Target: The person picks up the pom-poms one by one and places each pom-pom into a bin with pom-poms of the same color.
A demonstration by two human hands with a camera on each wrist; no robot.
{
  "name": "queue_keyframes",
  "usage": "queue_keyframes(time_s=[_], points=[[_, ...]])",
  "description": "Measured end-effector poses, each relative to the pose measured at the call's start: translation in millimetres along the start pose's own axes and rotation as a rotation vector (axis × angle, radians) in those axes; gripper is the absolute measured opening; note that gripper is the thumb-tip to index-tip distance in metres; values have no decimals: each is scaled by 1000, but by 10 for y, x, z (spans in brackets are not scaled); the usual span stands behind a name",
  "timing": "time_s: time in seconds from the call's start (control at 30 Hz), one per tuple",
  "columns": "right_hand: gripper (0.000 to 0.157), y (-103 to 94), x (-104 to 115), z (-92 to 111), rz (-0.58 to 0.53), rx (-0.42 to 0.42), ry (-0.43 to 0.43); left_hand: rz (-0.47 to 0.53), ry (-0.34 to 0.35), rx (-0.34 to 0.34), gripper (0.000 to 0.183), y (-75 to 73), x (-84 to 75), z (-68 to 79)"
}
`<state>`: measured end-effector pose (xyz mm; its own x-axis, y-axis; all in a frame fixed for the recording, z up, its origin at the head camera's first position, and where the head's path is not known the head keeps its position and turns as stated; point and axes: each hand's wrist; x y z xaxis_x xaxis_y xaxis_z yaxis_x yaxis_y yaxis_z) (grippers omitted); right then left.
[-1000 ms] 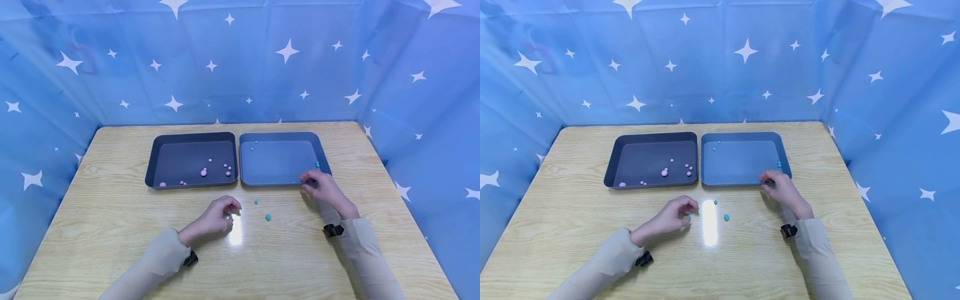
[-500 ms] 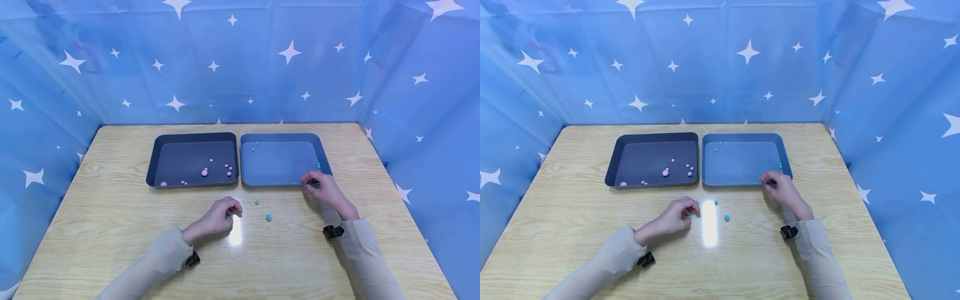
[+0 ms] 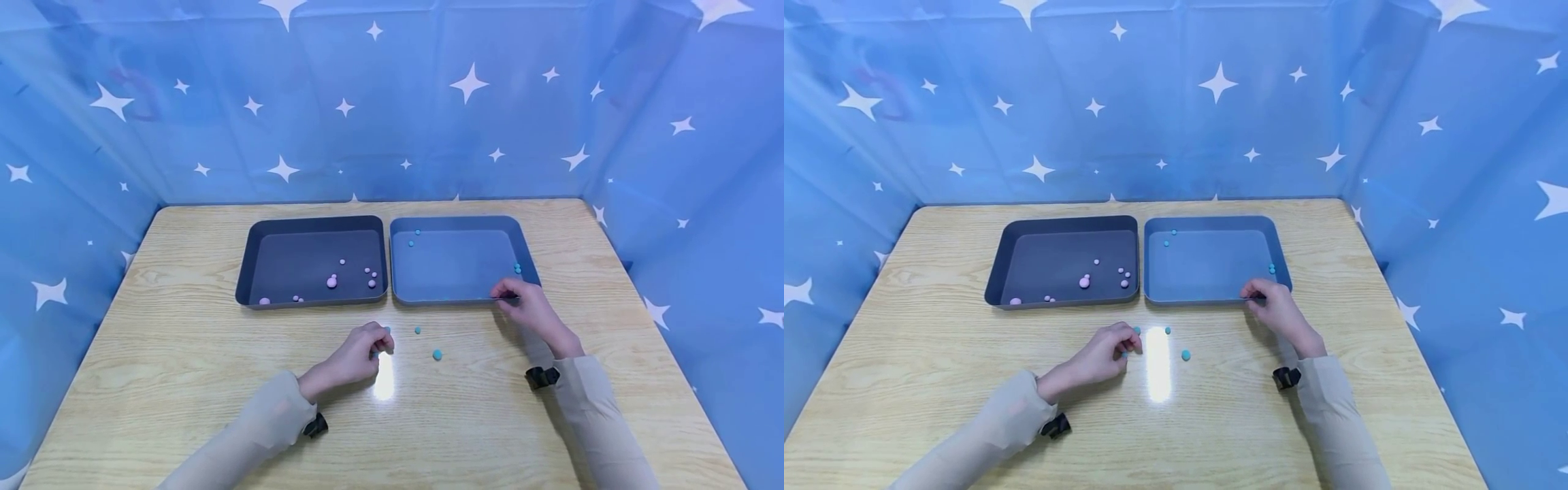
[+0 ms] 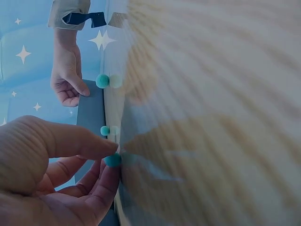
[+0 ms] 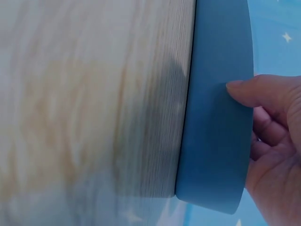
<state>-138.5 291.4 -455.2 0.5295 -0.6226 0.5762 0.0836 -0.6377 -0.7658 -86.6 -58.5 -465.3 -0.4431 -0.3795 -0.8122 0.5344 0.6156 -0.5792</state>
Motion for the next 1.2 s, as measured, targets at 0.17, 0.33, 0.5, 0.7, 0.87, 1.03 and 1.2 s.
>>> queue_keyframes(time_s=[0.17, 0.33, 0.5, 0.7, 0.87, 1.03, 1.2], points=[[26, 8, 5, 0, -4, -11, 8, -19, -7, 14, 33, -4, -4, 9], [25, 9, -5, 9, -9, -14, 6, -15, -16, 23, 32, -4, 3, 2], [26, 7, -11, 13, -10, -19, 2, 14, 2, 10, 33, -14, 5, -8], [23, 1, -13, 14, -6, -10, 8, 33, -4, -14, 32, -66, -20, -37], [21, -5, -13, 21, -12, -2, 20, 34, -4, -17, 32, -116, -57, -100], [21, -12, 3, 20, -9, 5, 22, 81, -28, -36, 30, -166, -90, -151], [20, -22, 29, 22, 4, 11, 25, 146, -43, -73, 25, -204, -102, -202]])
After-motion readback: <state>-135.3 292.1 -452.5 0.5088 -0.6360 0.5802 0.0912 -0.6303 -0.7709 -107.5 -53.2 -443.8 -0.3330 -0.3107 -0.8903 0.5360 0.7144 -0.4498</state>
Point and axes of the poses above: each hand's wrist, its own z-axis away from the middle knuckle, its own y-axis out of the palm, x = y × z, and after that the axes turned 5 degrees about x, right-handed
